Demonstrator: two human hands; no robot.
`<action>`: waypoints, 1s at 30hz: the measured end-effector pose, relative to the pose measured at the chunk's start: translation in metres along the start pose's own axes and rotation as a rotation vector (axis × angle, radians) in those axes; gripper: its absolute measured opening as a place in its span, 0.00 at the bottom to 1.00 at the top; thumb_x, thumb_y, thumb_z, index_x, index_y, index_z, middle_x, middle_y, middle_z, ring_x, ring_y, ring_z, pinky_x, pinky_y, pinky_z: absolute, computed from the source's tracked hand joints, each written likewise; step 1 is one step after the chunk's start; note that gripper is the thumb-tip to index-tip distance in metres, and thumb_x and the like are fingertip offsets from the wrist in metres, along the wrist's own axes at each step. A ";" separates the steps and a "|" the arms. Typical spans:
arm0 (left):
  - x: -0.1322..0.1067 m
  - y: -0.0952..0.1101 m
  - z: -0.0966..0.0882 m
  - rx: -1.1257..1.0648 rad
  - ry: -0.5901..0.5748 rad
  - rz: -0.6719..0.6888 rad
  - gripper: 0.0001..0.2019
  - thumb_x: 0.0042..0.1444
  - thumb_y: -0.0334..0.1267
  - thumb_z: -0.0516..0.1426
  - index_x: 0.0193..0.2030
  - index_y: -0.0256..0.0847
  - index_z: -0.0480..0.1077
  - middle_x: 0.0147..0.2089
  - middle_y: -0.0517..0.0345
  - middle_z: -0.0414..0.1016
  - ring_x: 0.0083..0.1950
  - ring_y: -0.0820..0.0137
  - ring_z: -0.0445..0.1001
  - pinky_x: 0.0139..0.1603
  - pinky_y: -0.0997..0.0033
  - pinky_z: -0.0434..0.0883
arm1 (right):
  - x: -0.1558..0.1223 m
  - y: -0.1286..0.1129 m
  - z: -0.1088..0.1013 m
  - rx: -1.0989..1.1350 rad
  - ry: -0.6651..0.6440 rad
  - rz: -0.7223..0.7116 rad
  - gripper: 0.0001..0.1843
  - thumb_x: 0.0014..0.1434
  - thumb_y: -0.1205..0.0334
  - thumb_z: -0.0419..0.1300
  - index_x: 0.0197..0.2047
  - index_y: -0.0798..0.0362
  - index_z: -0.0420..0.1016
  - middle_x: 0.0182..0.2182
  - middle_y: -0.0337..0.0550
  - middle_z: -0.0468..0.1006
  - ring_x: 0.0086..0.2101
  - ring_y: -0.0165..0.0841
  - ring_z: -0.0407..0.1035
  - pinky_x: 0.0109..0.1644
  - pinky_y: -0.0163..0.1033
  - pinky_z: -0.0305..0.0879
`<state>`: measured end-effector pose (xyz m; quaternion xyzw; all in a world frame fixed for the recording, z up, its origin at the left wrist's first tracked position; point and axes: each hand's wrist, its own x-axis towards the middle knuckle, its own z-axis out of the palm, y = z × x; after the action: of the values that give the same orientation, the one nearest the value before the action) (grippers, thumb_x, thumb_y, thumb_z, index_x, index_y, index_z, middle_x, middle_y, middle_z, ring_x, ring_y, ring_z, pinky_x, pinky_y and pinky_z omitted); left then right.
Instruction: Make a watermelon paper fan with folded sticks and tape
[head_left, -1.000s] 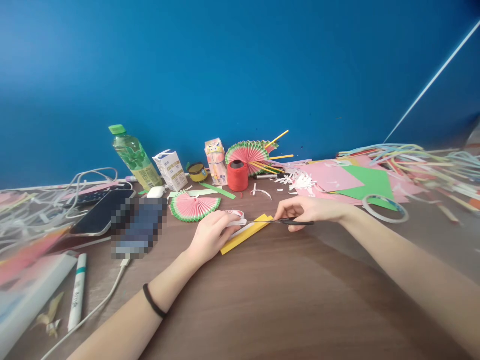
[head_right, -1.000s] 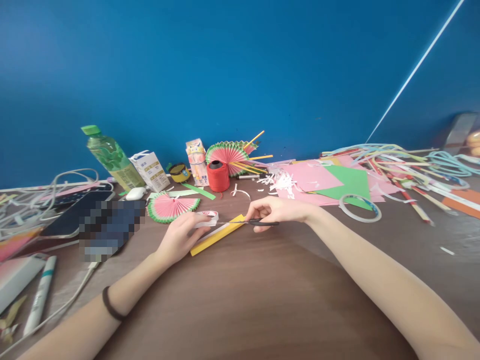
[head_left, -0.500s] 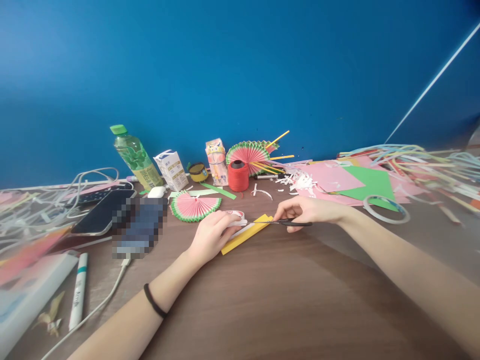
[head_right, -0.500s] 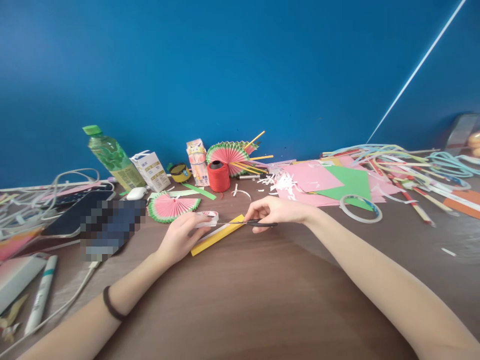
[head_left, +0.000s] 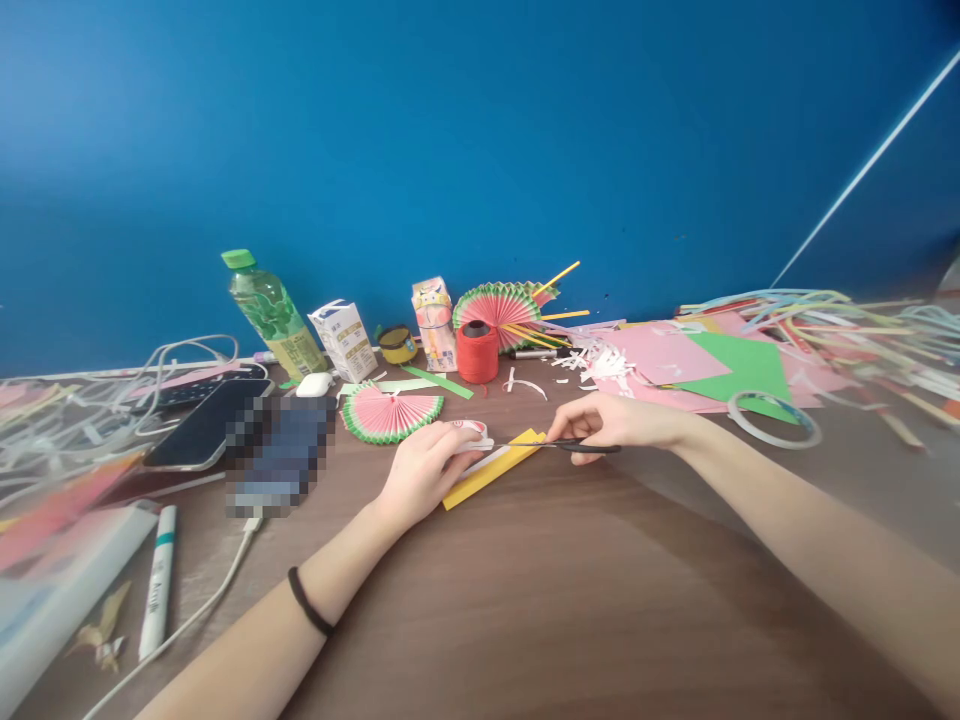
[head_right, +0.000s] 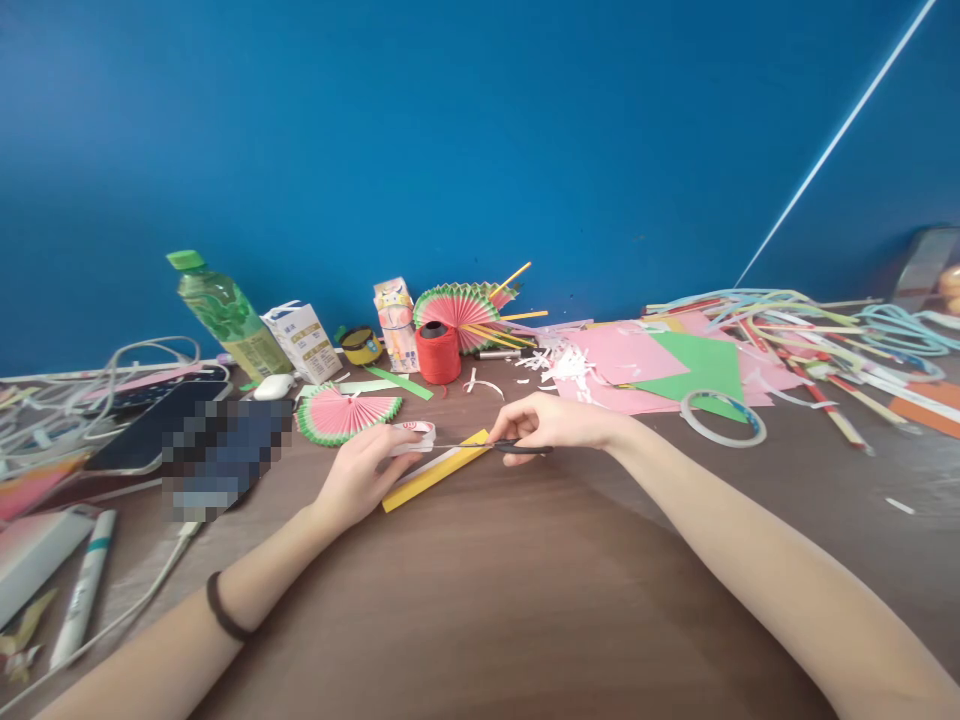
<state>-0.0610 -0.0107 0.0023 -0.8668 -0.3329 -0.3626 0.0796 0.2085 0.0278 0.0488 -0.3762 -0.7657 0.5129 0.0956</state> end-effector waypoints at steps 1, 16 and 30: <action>0.000 0.000 0.000 0.005 0.003 0.002 0.05 0.57 0.35 0.53 0.40 0.40 0.65 0.40 0.52 0.77 0.37 0.70 0.75 0.37 0.70 0.72 | 0.000 0.001 0.000 -0.001 0.002 -0.001 0.18 0.45 0.56 0.63 0.38 0.56 0.73 0.20 0.33 0.65 0.23 0.24 0.57 0.27 0.32 0.52; 0.000 -0.001 0.002 0.022 0.022 0.001 0.05 0.57 0.35 0.53 0.40 0.40 0.66 0.40 0.52 0.77 0.39 0.70 0.76 0.39 0.70 0.73 | 0.002 0.004 0.001 -0.022 0.012 -0.005 0.17 0.45 0.56 0.63 0.37 0.56 0.73 0.17 0.31 0.63 0.20 0.23 0.56 0.25 0.31 0.53; -0.001 -0.001 0.000 -0.009 -0.069 -0.064 0.07 0.57 0.36 0.53 0.43 0.40 0.65 0.44 0.52 0.76 0.43 0.68 0.75 0.43 0.67 0.73 | 0.002 0.004 0.000 -0.094 0.044 -0.017 0.19 0.43 0.51 0.64 0.36 0.56 0.74 0.17 0.31 0.60 0.21 0.24 0.54 0.25 0.32 0.49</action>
<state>-0.0620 -0.0109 0.0011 -0.8681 -0.3614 -0.3362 0.0523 0.2090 0.0304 0.0449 -0.3850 -0.7897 0.4673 0.0991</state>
